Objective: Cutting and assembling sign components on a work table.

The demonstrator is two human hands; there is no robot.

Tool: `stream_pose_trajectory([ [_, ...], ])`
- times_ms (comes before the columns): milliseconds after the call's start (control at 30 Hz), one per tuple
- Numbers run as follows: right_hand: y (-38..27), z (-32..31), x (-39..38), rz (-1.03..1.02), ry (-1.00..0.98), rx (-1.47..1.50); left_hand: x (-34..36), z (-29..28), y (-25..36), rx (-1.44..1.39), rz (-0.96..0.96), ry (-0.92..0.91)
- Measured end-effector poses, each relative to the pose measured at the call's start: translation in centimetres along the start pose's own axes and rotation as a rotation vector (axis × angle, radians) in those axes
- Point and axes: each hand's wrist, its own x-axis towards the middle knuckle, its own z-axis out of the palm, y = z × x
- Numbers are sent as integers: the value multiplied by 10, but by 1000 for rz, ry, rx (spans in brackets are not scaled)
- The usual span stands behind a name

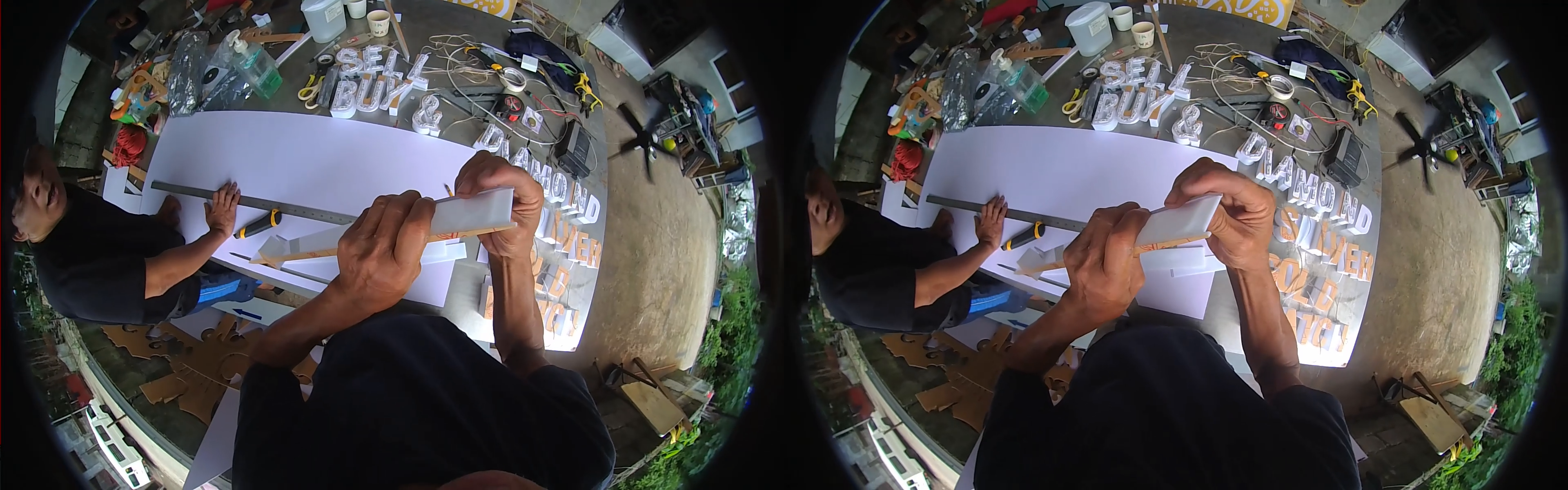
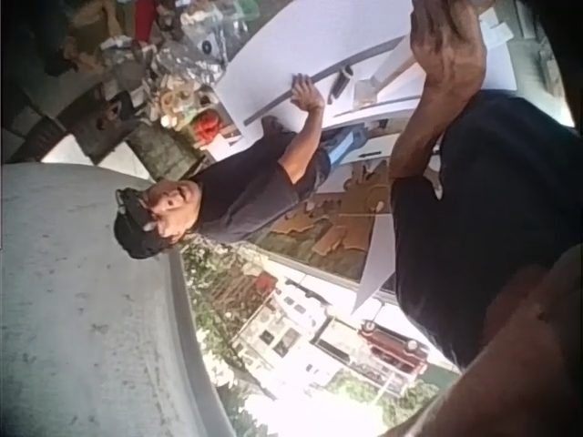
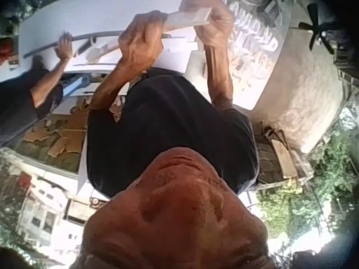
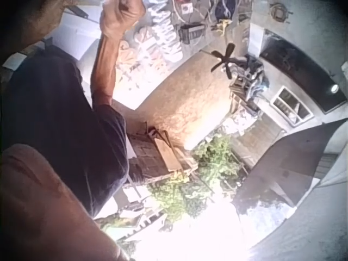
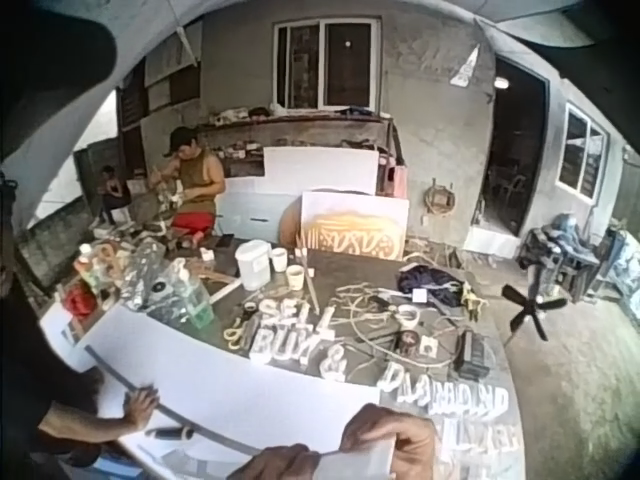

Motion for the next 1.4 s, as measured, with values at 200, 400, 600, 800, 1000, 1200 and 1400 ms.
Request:
stream_pose_trajectory([
  [200, 7, -11, -10, -4, 1, -44, -7, 5, -6, -11, 51, -42],
  [400, 13, -9, -12, -45, -7, -51, -12, 6, -6, -65, 19, -50],
  [600, 12, 0, -14, -26, 23, -53, -10, -3, -9, -201, -65, -94],
  [800, 15, 3, -4, 14, 44, 15, 0, -8, -11, -224, -151, -163],
  [1000, 18, -2, -2, 54, 66, 24, 9, -9, -9, -184, -191, -179],
  [1200, 19, -4, -6, 72, 86, 40, 10, -8, -9, -138, -196, -204],
  [1400, 20, 1, -12, 189, 95, 49, 9, -8, -13, -124, -220, -221],
])
